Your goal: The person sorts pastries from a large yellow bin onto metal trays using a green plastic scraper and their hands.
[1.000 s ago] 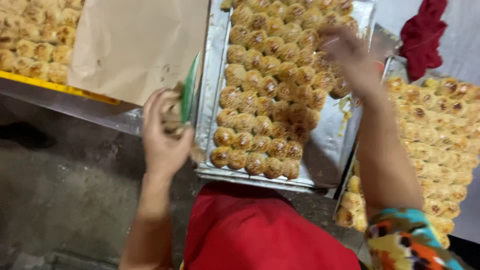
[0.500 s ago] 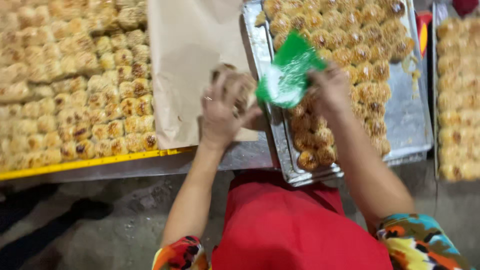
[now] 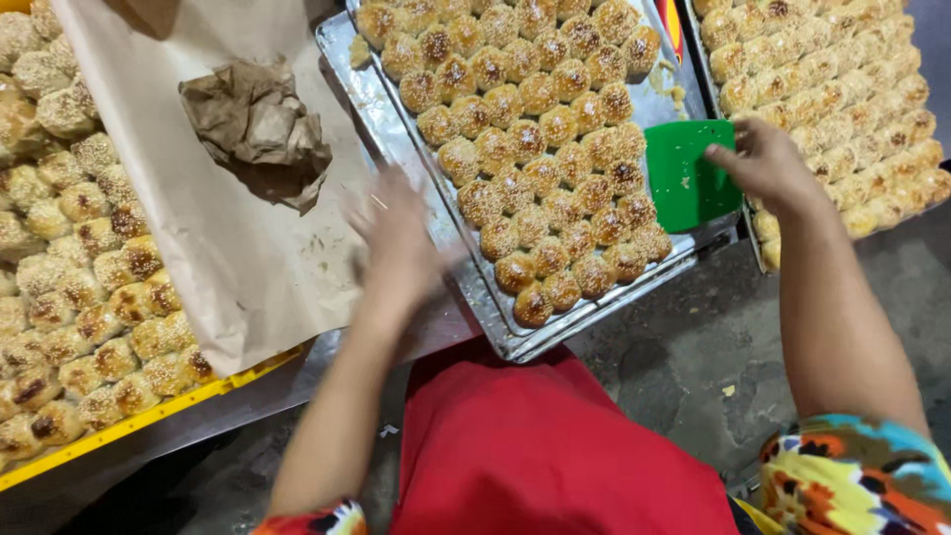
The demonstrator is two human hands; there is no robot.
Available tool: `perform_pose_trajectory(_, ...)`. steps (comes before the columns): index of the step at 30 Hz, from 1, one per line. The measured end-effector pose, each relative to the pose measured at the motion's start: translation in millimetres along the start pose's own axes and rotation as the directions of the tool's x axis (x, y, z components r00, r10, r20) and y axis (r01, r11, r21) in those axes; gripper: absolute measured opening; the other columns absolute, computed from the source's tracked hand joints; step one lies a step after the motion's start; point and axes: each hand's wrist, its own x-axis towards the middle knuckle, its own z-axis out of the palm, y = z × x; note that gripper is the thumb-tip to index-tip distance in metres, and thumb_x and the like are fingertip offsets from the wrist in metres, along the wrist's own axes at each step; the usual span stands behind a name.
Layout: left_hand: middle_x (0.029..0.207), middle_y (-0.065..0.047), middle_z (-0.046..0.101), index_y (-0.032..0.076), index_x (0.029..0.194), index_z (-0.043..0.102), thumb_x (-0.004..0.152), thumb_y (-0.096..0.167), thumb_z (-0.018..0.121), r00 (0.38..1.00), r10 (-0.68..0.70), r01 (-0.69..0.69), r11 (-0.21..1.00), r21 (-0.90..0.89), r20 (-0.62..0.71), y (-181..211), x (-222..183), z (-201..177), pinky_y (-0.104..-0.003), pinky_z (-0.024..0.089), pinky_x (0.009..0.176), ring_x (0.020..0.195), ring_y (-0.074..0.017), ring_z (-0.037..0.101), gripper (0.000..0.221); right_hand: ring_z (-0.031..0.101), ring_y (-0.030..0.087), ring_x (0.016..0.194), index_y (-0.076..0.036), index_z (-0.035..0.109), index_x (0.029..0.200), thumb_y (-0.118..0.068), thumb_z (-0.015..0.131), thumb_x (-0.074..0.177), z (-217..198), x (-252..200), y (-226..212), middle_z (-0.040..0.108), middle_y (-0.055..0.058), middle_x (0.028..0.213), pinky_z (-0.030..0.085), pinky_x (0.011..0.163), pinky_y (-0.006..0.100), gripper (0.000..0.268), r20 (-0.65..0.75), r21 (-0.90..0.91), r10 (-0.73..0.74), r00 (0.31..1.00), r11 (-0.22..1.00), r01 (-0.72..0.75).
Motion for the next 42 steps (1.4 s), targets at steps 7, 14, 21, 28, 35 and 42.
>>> perform_pose_trajectory(7,0.167,-0.015,0.015,0.011,0.159,0.019,0.046,0.048,0.1,0.991,0.136,-0.136,0.98,-0.145,-0.01,47.4,-48.4,44.9,-0.075,0.008,0.115,0.152,-0.0336,0.023,0.144,0.066,0.026,0.11,0.003,0.054,0.134,-0.012,0.066,0.099,6.5,-36.3,12.5,0.068,0.019,0.118,0.054,0.093,0.039,0.04,-0.002,0.129,-0.043,0.999,0.991,0.043)
perform_pose_trajectory(14,0.168,-0.019,0.011,0.005,0.158,0.017,0.038,0.046,0.101,0.992,0.121,-0.124,0.982,-0.146,-0.029,50.5,-55.9,67.0,-0.074,0.012,0.113,0.154,-0.0357,0.02,0.152,0.068,0.029,0.1,0.003,0.057,0.129,-0.008,0.075,0.093,20.5,-27.7,16.7,0.07,0.019,0.109,0.056,0.085,0.043,0.042,0.017,-0.017,-0.082,0.996,0.996,0.082)
perform_pose_trajectory(21,0.167,-0.022,0.007,0.005,0.157,0.013,0.034,0.053,0.101,0.993,0.114,-0.115,0.975,-0.188,-0.016,50.5,-53.3,67.7,-0.074,0.009,0.113,0.154,-0.0361,0.014,0.159,0.071,0.03,0.105,0.001,0.057,0.133,-0.013,0.075,0.091,17.0,7.1,-1.2,0.068,0.019,0.125,0.059,0.087,0.041,0.048,-0.009,0.061,0.063,0.998,0.996,-0.062)
perform_pose_trajectory(28,0.167,-0.019,0.013,0.008,0.157,0.016,0.036,0.055,0.099,0.995,0.105,-0.103,0.973,-0.205,-0.005,41.5,-55.9,61.0,-0.072,0.007,0.113,0.154,-0.0315,0.018,0.154,0.069,0.034,0.107,0.001,0.059,0.136,-0.012,0.075,0.093,-12.5,-7.6,-30.3,0.068,0.023,0.123,0.056,0.091,0.046,0.047,0.014,-0.138,-0.026,1.0,0.99,0.028)
perform_pose_trajectory(35,0.17,-0.014,0.022,0.01,0.159,0.019,0.059,0.055,0.095,0.991,-0.046,0.022,0.982,-0.186,-0.124,20.0,9.1,37.1,-0.067,0.01,0.12,0.155,-0.0245,0.027,0.134,0.071,0.029,0.1,0.007,0.061,0.117,-0.008,0.082,0.098,-30.0,159.1,-75.1,0.072,0.021,0.112,0.057,0.084,0.041,0.032,-0.351,-0.151,-0.535,0.768,0.842,0.518)
perform_pose_trajectory(42,0.168,-0.019,0.014,0.004,0.159,0.008,0.048,0.049,0.098,0.997,-0.01,-0.011,0.964,-0.267,-0.074,22.0,25.6,24.9,-0.064,0.008,0.119,0.155,-0.0273,0.022,0.15,0.072,0.027,0.099,0.002,0.067,0.124,-0.014,0.084,0.094,-2.4,213.5,-90.8,0.073,0.021,0.111,0.056,0.085,0.04,0.038,-0.188,-0.181,-0.437,0.88,0.896,0.406)
